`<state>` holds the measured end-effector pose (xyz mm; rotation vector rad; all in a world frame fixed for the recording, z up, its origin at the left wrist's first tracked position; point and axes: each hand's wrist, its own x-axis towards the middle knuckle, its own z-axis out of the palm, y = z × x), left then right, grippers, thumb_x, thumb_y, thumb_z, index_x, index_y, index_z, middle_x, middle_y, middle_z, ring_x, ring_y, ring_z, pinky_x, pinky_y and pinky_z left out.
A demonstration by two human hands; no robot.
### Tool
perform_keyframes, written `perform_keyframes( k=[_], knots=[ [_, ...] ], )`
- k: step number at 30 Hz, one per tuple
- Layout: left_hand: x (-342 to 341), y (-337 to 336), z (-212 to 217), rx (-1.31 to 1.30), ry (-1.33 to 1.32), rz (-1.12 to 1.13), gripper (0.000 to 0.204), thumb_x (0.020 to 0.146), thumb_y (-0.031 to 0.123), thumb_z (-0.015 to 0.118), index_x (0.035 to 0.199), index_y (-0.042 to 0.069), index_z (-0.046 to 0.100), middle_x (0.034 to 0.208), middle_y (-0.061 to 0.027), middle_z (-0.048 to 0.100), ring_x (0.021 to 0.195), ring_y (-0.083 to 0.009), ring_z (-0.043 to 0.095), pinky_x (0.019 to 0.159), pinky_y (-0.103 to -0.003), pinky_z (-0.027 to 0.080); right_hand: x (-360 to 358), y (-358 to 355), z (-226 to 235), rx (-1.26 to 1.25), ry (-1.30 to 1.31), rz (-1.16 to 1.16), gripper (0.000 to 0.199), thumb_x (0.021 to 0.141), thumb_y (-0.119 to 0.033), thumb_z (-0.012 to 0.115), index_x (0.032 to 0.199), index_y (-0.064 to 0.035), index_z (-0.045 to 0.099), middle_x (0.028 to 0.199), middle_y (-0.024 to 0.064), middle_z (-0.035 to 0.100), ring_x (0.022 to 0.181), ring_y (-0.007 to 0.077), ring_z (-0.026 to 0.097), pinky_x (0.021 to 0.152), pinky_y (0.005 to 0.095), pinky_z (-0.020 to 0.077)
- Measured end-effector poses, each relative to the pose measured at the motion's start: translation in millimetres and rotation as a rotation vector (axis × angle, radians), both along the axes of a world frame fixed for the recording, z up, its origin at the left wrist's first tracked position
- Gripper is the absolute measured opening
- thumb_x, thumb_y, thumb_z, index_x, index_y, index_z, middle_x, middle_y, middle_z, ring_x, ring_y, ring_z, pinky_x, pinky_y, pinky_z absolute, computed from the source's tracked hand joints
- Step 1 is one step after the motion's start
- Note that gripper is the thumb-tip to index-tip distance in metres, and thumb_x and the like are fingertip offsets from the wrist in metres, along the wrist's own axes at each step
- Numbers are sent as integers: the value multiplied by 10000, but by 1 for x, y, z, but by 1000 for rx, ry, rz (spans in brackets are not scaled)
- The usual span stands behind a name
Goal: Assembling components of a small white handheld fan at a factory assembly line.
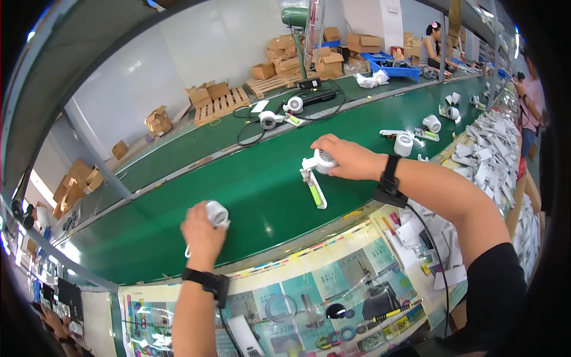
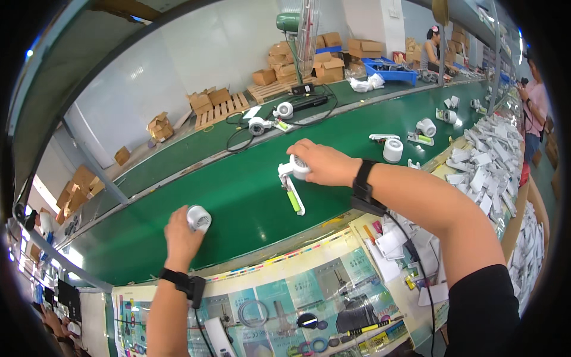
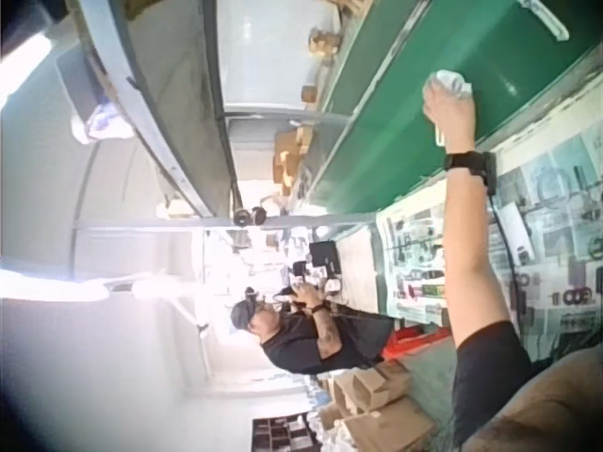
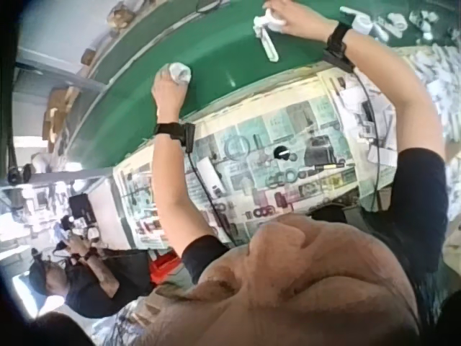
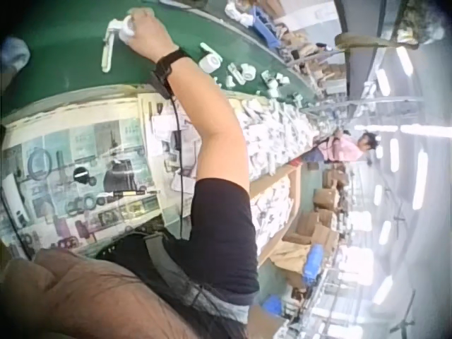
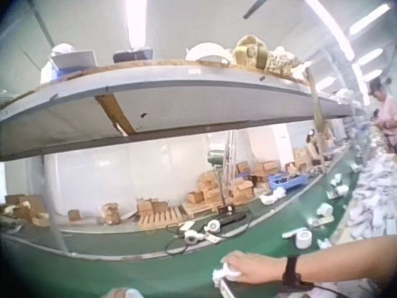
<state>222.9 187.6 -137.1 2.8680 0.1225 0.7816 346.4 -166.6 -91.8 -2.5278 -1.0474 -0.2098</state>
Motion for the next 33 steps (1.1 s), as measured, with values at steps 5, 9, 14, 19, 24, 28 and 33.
perform_keyframes(
  k=[5, 9, 14, 19, 24, 28, 33],
  knots=[
    [-44, -91, -4, -1340, 114, -399, 417, 908, 299, 523, 1229, 32, 512, 1168, -101, 575, 1065, -190, 545, 918, -296, 405, -97, -4, 53, 166, 105, 312, 672, 677, -65, 701, 1281, -126, 412, 1211, 149, 401, 1167, 310, 404, 990, 354, 356],
    [-105, -151, 7, -1681, 347, -838, 523, 965, 395, 335, 1256, -27, 439, 1179, -138, 558, 1092, -228, 540, 941, -359, 415, -171, -19, 67, 236, 234, 298, 689, 677, -70, 699, 1299, -129, 408, 1198, 166, 392, 1182, 323, 373, 1009, 363, 326],
    [-179, -209, 36, -2196, 201, -837, 447, 954, 402, 360, 1180, 33, 473, 989, -127, 553, 816, -267, 621, 723, -376, 516, -224, -45, 56, 323, 376, 193, 696, 706, -93, 699, 1323, -133, 381, 1205, 152, 392, 1188, 293, 384, 984, 354, 374],
    [-202, -229, 41, -1904, 90, -682, 319, 935, 313, 459, 1108, 47, 487, 965, -130, 557, 675, -223, 623, 509, -307, 509, -251, -64, 43, 898, 1430, 64, 609, 843, -112, 623, 1368, -145, 315, 1317, 137, 364, 1195, 243, 431, 968, 346, 418],
    [-208, -224, 43, -1939, 192, -669, 263, 924, 214, 472, 1085, 11, 514, 852, -130, 608, 671, -235, 637, 545, -315, 541, -261, -82, 37, 850, 1307, 225, 679, 846, -116, 620, 1401, -58, 232, 1297, 152, 408, 1181, 225, 449, 991, 341, 380],
    [-199, -214, 28, -1911, 524, -589, 228, 906, 134, 463, 1088, 5, 511, 827, -128, 610, 671, -224, 637, 550, -306, 543, -261, -92, 67, 24, 186, 322, 695, 712, -73, 701, 1323, -71, 371, 1214, 115, 505, 1122, 277, 488, 1000, 409, 362],
    [-204, -212, 28, -1766, 697, -669, 278, 861, 71, 373, 1100, 10, 501, 853, -118, 608, 648, -151, 588, 575, -263, 494, -243, -79, 74, -192, -836, 451, 340, 772, -167, 608, 1104, -204, 546, 1138, -33, 572, 1108, 194, 510, 1032, 483, 308]
  ],
)
